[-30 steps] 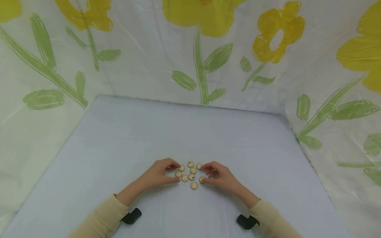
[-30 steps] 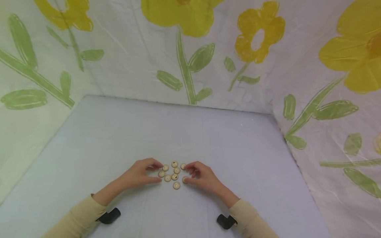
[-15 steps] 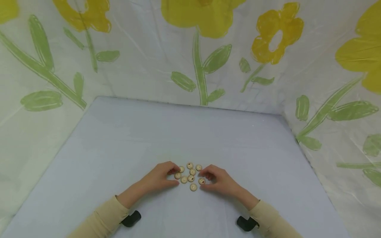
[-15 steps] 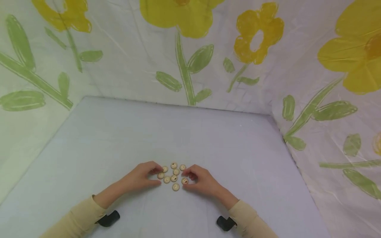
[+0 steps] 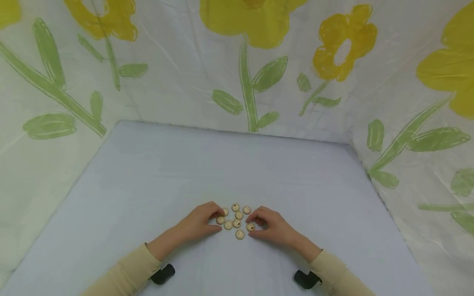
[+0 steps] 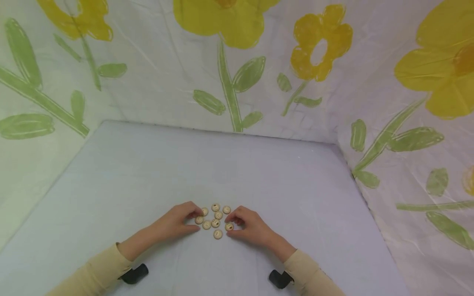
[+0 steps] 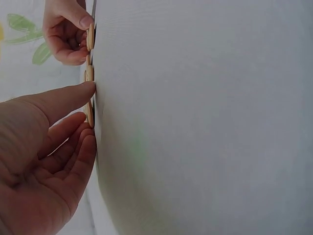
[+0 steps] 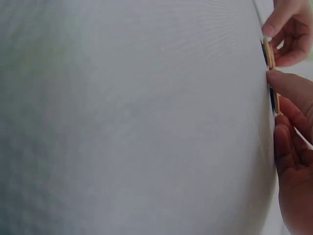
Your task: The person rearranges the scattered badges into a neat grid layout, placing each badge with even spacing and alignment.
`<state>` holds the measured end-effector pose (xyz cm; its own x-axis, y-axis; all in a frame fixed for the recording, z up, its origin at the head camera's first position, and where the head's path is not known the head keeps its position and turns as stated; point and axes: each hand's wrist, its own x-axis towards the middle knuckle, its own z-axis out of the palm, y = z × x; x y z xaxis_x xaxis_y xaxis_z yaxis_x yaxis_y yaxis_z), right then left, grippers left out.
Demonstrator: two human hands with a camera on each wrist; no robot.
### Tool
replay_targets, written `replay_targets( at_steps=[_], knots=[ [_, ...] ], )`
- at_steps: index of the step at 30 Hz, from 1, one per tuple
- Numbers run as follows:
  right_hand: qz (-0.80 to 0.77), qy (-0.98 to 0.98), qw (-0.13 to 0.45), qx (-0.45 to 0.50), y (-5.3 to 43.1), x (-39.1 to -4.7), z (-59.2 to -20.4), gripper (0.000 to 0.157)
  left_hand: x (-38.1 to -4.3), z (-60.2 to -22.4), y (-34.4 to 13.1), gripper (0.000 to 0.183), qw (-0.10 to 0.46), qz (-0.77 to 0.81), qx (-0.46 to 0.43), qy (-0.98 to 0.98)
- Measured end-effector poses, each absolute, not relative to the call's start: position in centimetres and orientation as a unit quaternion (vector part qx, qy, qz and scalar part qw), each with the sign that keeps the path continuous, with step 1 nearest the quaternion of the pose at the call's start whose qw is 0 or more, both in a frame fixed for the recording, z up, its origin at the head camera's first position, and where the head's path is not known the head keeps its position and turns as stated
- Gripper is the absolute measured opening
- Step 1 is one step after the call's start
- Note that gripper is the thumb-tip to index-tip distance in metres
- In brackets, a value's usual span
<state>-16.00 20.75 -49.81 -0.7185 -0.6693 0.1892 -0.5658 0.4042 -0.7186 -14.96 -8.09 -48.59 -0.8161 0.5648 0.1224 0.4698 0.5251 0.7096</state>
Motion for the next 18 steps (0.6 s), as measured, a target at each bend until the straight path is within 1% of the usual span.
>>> replay_targets(
  at_steps=[9, 18],
  knots=[
    [-0.393, 0.841, 0.070, -0.367, 20.59, -16.07, -49.48, 0.025, -15.12, -48.28, -8.05, 0.020, 0.069, 0.383, 0.283, 0.877],
    [-0.380, 0.848, 0.084, -0.360, 20.53, -16.11, -49.27, 0.026, -15.40, -48.52, -8.17, 0.015, 0.078, 0.386, 0.281, 0.875]
  ],
)
